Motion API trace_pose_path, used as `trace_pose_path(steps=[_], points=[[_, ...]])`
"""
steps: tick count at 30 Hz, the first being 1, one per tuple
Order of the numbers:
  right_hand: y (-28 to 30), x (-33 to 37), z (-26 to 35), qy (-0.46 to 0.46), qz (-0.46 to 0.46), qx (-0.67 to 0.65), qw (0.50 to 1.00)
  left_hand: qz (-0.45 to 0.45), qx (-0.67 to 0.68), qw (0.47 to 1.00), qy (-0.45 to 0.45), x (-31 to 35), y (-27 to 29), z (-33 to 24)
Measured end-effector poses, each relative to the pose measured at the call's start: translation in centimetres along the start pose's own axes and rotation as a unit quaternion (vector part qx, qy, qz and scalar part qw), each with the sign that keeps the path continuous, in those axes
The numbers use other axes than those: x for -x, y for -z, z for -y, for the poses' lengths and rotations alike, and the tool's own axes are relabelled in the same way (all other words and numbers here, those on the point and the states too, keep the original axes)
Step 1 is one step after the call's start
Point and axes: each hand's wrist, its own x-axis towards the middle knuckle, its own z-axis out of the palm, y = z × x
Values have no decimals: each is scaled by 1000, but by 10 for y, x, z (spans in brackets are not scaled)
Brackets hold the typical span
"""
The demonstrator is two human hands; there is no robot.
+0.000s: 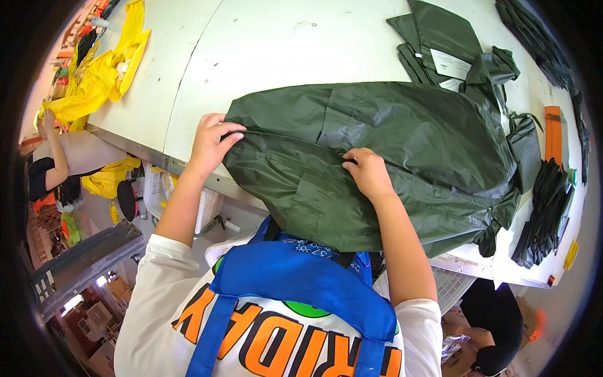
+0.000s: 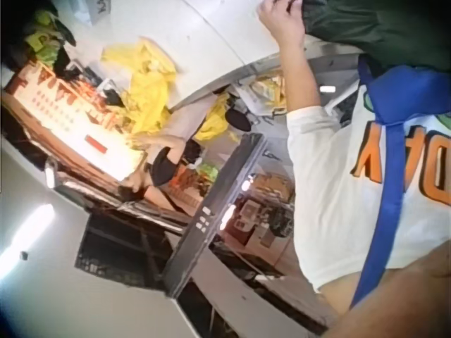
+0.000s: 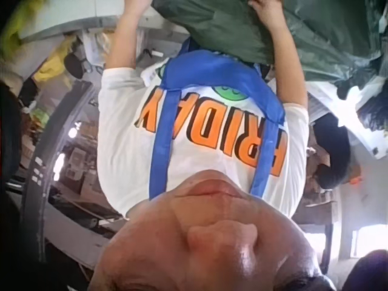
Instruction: The person folds a green raincoat on a table, uses a small blade to cut off tags and threads, places the coat into a plastic bag, and ties the bag closed. The person repeats this process with another green raincoat.
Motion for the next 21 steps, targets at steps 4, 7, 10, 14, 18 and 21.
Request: trace_pose_path(steps=[4,7,10,14,18,21], points=[[-3,-2,-5,2,-11,14,1000,45,160,985,40,-2,5,-8],[2,-3,-4,-17,14,8,1000,47,216,975,33,-5,5,-13],[5,-8,-7,6,46,22,999,148,236,957,79,-13,8,1],[8,-13,-8,-47,63,10,997,204,173,956,123,-19,10,10],[9,-15,-1,-38,52,36,997,143,194,962,126,-19,3,10],[9,-12,-11,-5,37,7,999,160,116,967,162,-23,3,1]])
